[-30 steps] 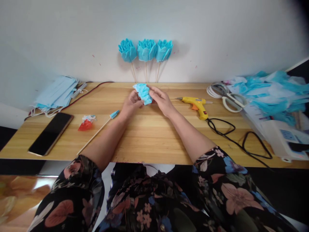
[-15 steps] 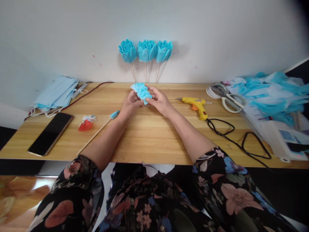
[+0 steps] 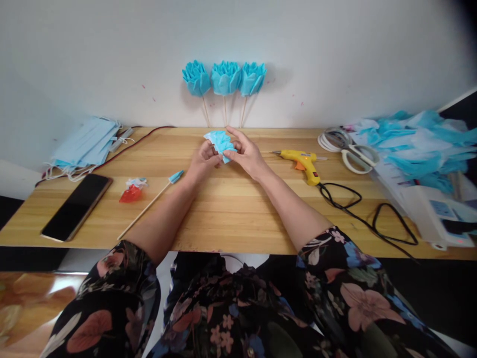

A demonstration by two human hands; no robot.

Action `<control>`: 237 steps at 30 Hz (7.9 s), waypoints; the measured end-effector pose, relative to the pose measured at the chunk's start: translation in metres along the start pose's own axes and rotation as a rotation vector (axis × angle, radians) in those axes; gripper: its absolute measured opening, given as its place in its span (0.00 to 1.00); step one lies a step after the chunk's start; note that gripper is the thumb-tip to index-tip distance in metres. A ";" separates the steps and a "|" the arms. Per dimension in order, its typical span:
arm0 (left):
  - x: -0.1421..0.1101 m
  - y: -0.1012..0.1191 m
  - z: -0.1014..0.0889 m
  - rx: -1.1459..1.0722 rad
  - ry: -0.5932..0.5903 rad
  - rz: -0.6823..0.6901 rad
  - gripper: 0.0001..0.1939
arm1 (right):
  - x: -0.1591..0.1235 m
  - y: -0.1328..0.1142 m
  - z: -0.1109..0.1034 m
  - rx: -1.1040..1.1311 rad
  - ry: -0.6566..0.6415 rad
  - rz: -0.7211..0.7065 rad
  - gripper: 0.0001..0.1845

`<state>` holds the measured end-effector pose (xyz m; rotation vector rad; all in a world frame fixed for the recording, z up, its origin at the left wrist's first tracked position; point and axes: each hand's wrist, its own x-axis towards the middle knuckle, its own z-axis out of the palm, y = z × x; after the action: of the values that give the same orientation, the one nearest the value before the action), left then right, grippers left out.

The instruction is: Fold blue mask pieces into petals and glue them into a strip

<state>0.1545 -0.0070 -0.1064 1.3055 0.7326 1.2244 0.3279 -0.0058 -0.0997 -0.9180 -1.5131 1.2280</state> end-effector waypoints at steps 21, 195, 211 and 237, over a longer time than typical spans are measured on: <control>0.005 -0.009 -0.010 -0.043 0.101 0.054 0.20 | -0.002 0.000 -0.002 0.151 -0.020 0.047 0.42; -0.044 0.065 0.010 0.458 -0.336 -0.121 0.27 | -0.092 -0.077 -0.048 -0.159 0.118 0.116 0.25; -0.013 0.052 0.019 0.418 -0.128 -0.087 0.11 | -0.095 -0.079 -0.064 -0.814 -0.327 0.199 0.16; -0.025 0.054 0.025 0.306 -0.025 -0.055 0.17 | -0.045 -0.052 -0.016 -0.287 -0.091 0.078 0.36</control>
<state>0.1575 -0.0469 -0.0559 1.5360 0.9594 1.0779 0.3555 -0.0547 -0.0578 -1.1301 -1.7719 1.1383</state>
